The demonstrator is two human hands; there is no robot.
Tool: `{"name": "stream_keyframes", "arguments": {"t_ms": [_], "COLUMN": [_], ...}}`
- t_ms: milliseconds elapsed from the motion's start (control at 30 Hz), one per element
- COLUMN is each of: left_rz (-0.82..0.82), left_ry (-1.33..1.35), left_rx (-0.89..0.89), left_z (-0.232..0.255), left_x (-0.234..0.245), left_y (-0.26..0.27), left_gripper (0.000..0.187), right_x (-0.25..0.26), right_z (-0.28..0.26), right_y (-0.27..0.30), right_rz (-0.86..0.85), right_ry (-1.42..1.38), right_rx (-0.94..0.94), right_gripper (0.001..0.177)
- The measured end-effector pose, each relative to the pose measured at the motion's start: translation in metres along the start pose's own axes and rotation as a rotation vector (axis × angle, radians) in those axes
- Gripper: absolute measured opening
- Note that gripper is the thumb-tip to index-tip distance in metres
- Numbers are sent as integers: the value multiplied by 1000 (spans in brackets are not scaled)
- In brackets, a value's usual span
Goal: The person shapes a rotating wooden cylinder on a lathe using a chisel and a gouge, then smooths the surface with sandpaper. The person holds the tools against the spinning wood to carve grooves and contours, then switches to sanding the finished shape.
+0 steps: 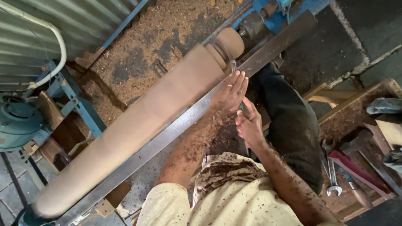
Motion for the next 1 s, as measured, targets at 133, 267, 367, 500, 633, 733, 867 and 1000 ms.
{"name": "stream_keyframes", "arguments": {"t_ms": [133,267,367,500,633,733,867,1000], "left_rz": [-47,-35,-52,-13,-45,-81,-66,-68], "left_ry": [-29,-18,-62,-112,-89,-100,-83,-56], "left_rx": [-8,-7,-27,-17,2,-9,8,22], "left_z": [0,-1,1,4,4,2,3,4], "left_x": [0,1,2,6,5,3,4,4], "left_y": [-1,-5,-1,1,-3,-5,-4,-4], "left_gripper": [55,56,54,53,55,57,56,57], "right_x": [0,2,3,3,3,4,4,4], "right_z": [1,0,2,0,0,2,2,2], "right_y": [-1,-1,4,1,-2,-2,-1,-3], "right_rz": [8,-17,-6,-4,0,1,-15,-1], "right_ry": [24,-28,18,59,25,-1,7,21], "right_rx": [-16,37,12,4,37,54,34,17], "right_gripper": [55,54,55,54,53,54,54,54]}}
Point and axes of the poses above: each hand's wrist, its own y-axis away from the middle knuckle, its own x-axis out of the back of the hand, z = x × y, the point moved 1 cm from there along -y, towards the middle knuckle, and after that the axes turned 14 degrees about x, right-handed, at the moved point
